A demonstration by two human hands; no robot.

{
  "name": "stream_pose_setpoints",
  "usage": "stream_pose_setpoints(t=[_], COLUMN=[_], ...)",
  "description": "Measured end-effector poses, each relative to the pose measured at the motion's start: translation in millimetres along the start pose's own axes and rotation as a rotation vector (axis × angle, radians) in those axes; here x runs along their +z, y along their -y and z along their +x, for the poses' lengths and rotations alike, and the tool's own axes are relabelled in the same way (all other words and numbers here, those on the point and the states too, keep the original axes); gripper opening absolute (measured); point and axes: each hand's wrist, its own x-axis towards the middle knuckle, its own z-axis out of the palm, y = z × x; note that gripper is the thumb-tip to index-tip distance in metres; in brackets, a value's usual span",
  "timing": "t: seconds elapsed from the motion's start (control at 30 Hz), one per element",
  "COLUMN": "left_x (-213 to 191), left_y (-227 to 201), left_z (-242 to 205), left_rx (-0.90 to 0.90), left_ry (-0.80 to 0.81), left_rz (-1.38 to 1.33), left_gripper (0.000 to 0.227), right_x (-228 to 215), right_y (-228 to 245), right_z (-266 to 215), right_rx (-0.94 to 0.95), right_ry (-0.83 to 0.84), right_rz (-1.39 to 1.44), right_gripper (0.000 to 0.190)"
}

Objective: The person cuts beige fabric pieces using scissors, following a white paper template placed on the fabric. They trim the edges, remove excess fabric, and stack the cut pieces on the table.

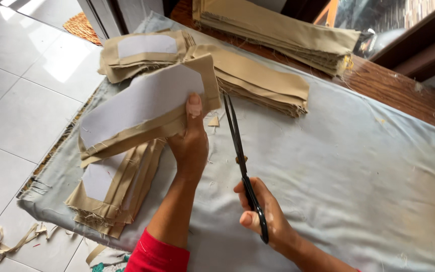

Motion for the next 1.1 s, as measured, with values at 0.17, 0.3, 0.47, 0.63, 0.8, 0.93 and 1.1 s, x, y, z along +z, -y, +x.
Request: stream_pose_setpoints(t=[0.17, 0.3, 0.47, 0.63, 0.8, 0.93, 1.1], left_x=[4, -2, 0, 0, 2, 5, 5], left_y=[-4, 3, 3, -1, -2, 2, 7], left_z=[0, 7, 8, 6, 9, 7, 6], left_rx=[-0.082, -0.179, -0.231, -0.196, -0.112, -0.184, -0.235], left_ry=[0.000, 0.024, -0.003, -0.008, -0.026, -0.039, -0.067], left_rz=[-0.117, -0.184, -0.236, -0.186, -0.175, -0.200, -0.228], left_gripper=[0.048, 0.064, 0.060, 0.052, 0.052, 0.052, 0.055], right_x=[0, -2, 2, 13, 11, 3, 2], right_y=[-13, -15, -12, 1, 4, 1, -2], right_z=[6, 7, 10, 31, 48, 52, 53], right_rx=[0.103, 0.105, 0.071, 0.064, 0.031, 0.063, 0.068], right_ry=[-0.057, -0.079, -0.069, -0.042, -0.028, 0.005, 0.035], right_rz=[-0.014, -0.024, -0.038, -0.071, -0.061, 0.033, 0.109], right_gripper=[0.062, 0.061, 0.055, 0.049, 0.055, 0.063, 0.066])
